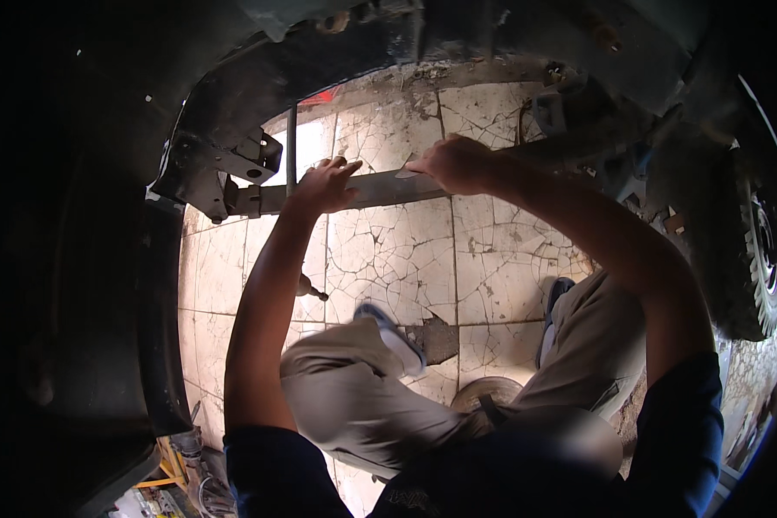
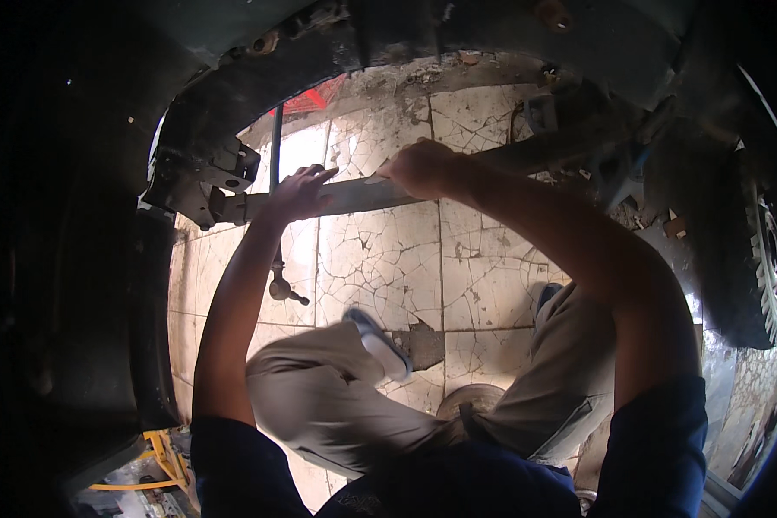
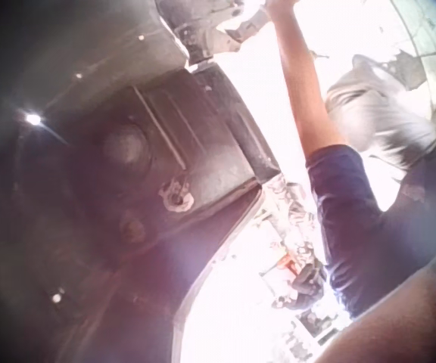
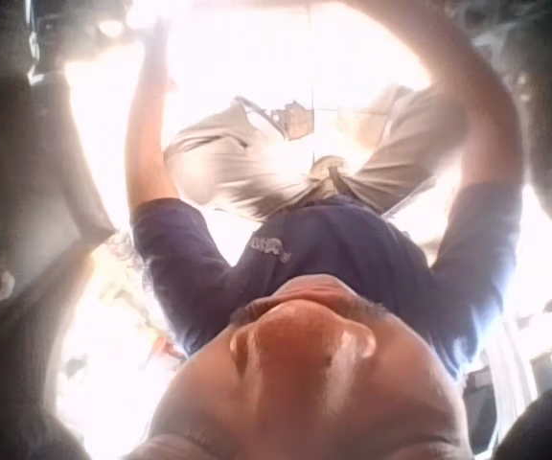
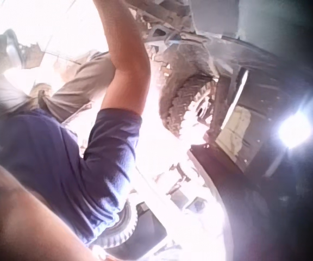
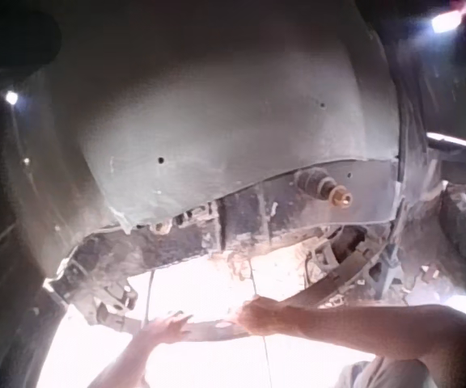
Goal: The person sits beneath a vehicle and uses a sanding block to sand a metal frame component. The person moves the sanding block back and forth along the frame, focusing on a specific section.
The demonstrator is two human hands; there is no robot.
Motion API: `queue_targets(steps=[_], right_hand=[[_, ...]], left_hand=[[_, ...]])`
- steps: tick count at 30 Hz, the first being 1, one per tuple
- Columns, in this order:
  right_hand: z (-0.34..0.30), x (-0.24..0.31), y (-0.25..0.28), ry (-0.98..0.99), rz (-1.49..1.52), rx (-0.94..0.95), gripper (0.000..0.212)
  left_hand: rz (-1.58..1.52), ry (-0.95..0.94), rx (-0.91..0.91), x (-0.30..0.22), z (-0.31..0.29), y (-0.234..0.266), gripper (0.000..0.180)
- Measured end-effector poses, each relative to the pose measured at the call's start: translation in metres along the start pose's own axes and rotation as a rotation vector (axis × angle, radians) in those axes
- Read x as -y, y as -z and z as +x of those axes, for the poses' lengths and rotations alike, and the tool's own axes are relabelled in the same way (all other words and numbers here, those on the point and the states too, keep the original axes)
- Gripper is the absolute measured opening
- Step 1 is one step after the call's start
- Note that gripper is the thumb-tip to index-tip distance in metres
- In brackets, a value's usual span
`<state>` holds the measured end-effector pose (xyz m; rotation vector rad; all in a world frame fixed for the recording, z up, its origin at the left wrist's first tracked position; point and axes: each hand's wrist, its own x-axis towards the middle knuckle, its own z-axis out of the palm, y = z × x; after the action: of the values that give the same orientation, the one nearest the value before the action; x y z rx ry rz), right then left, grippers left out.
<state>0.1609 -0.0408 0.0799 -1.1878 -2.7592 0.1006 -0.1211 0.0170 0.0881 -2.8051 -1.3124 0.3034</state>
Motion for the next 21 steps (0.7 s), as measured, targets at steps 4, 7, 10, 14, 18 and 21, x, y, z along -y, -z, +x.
queue_targets(steps=[4, 7, 10, 14, 18, 21], right_hand=[[0.026, 0.022, -0.005, -0.083, 0.004, 0.175, 0.047], [0.042, 0.023, -0.061, 0.081, -0.077, -0.187, 0.026], [0.061, 0.043, -0.074, 0.079, -0.088, -0.092, 0.028], [0.073, 0.072, -0.087, -0.137, -0.015, -0.053, 0.036], [0.056, 0.076, -0.121, -0.204, -0.005, -0.280, 0.046], [0.064, 0.093, -0.128, -0.268, -0.213, -0.280, 0.045]], left_hand=[[-0.005, 0.127, -0.055, 0.025, -0.001, -0.008, 0.058], [0.008, 0.054, -0.016, 0.052, 0.002, -0.028, 0.052], [-0.250, 0.174, -0.021, 0.065, 0.007, -0.024, 0.051], [-0.204, 0.194, -0.175, 0.079, 0.011, -0.037, 0.045], [-0.189, 0.168, -0.171, 0.058, -0.002, -0.027, 0.044], [0.006, 0.100, -0.217, 0.062, -0.024, -0.039, 0.040]])
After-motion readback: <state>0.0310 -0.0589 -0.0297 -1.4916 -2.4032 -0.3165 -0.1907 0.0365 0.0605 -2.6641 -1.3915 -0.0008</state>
